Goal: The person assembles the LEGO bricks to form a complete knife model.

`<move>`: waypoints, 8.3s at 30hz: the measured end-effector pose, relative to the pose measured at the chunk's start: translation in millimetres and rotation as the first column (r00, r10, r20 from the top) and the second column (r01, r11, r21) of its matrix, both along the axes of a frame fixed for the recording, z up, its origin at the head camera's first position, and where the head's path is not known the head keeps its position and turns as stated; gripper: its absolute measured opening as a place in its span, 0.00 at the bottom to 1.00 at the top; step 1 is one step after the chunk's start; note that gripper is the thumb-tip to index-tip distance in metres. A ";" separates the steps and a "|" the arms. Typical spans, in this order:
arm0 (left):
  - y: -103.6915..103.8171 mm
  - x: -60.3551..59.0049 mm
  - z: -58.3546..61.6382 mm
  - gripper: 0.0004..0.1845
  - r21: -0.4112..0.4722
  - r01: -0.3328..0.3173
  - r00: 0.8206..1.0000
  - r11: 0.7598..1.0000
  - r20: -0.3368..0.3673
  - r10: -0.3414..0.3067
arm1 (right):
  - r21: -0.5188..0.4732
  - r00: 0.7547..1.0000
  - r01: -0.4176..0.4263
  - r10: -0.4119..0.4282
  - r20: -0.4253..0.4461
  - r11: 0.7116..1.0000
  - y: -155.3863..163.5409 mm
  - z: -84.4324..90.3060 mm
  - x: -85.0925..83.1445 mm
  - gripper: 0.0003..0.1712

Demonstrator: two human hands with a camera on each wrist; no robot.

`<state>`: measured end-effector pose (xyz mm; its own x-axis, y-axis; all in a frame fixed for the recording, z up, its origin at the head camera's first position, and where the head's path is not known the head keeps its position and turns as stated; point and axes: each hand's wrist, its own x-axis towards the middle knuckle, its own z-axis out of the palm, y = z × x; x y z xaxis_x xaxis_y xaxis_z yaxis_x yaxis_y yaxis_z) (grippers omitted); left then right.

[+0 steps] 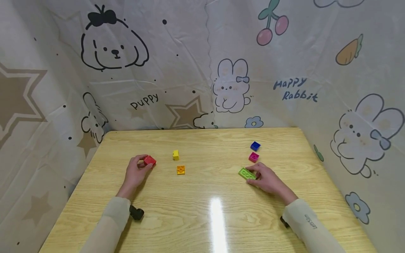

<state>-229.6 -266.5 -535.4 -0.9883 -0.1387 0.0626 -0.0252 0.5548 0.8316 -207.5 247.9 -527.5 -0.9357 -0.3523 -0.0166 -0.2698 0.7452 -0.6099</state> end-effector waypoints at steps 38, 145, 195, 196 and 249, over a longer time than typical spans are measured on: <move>68.7 39.6 34.1 0.24 0.170 0.358 0.934 0.918 -0.092 -0.346 | 0.022 1.000 0.003 -0.003 0.026 1.000 0.7 -0.9 -2.0 0.30; 158.5 46.4 -11.2 0.23 0.121 0.553 0.828 0.824 0.031 -0.560 | 0.062 0.999 0.023 -0.021 -0.029 0.998 -5.7 3.2 1.0 0.29; 159.7 49.9 -8.0 0.22 0.140 0.553 0.825 0.821 0.042 -0.563 | -0.438 0.969 0.172 -0.231 -0.083 0.882 -31.7 38.4 7.8 0.20; 159.5 49.8 -7.9 0.22 0.139 0.553 0.826 0.822 0.043 -0.563 | -0.453 0.969 0.167 -0.230 -0.087 0.876 -33.0 42.3 9.4 0.20; 159.1 48.0 -10.2 0.22 0.147 0.545 0.830 0.825 0.046 -0.556 | -0.690 0.993 0.056 0.030 0.113 0.722 -73.5 30.7 17.7 0.22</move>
<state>-181.6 -107.3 -545.6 -0.9031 0.4294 -0.0036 0.1824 0.3911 0.9021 -189.8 174.5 -496.8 -0.9475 -0.2939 0.1259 -0.1637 0.1077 -0.9806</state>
